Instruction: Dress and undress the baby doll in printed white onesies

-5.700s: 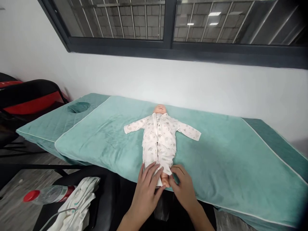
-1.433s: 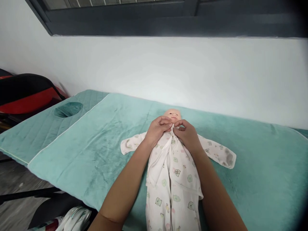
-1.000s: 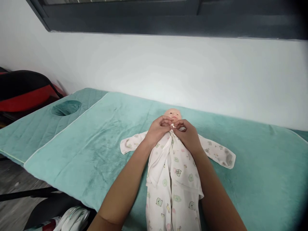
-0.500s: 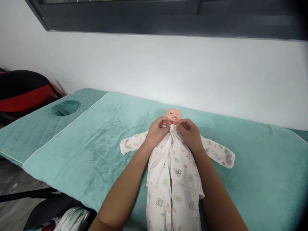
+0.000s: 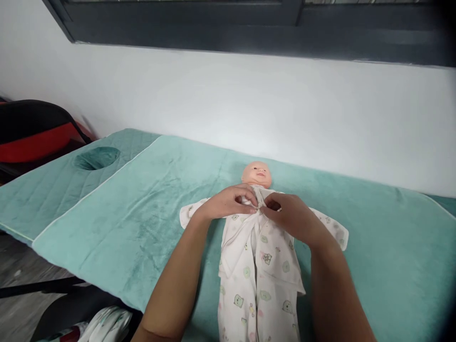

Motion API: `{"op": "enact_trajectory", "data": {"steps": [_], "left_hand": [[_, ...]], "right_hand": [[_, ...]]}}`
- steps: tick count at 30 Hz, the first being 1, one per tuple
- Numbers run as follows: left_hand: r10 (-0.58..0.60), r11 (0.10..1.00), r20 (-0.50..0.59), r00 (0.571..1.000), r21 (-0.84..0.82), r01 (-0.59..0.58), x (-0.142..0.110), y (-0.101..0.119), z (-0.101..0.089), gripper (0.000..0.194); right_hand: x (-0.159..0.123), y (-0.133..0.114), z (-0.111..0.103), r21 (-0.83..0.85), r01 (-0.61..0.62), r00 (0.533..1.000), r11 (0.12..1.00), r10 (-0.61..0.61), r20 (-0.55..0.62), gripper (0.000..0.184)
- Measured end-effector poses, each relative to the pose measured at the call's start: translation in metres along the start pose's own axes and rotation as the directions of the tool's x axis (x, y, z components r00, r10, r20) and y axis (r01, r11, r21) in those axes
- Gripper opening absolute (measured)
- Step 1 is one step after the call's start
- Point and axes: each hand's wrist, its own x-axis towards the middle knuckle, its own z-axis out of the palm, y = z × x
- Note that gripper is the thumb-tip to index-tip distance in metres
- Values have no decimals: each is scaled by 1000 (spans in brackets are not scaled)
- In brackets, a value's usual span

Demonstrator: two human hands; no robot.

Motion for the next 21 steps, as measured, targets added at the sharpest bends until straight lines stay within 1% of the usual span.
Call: {"op": "enact_trajectory", "data": {"steps": [2, 4, 7, 9, 10, 13, 16, 18, 21], "left_hand": [[29, 999, 8, 1000, 18, -29, 0, -1, 1, 17], [54, 998, 0, 999, 18, -54, 1, -2, 3, 15], [80, 997, 15, 997, 19, -80, 3, -2, 6, 14], [74, 996, 4, 997, 48, -74, 4, -1, 9, 14], [60, 996, -19, 998, 67, -59, 4, -1, 10, 14], [10, 994, -97, 995, 111, 1, 4, -1, 14, 17], [1, 992, -108, 994, 122, 12, 5, 1, 18, 11], [2, 996, -116, 993, 86, 8, 5, 2, 20, 10], [-24, 1000, -190, 981, 7, 26, 6, 3, 23, 15]], "right_hand": [[2, 7, -3, 103, -27, 999, 994, 23, 41, 24], [6, 13, -5, 238, -91, 993, 967, 70, 97, 22], [12, 22, -3, 464, -175, 979, 868, 102, 178, 24], [15, 27, 0, 584, -186, 977, 790, 86, 195, 26], [17, 30, 2, 625, -184, 977, 759, 74, 198, 27], [19, 36, 5, 681, -170, 980, 712, 48, 194, 28], [19, 37, 6, 700, -144, 984, 700, 24, 179, 27], [19, 35, 8, 717, -114, 987, 688, -1, 158, 26], [18, 30, 14, 760, -65, 995, 647, -11, 95, 24]]}}
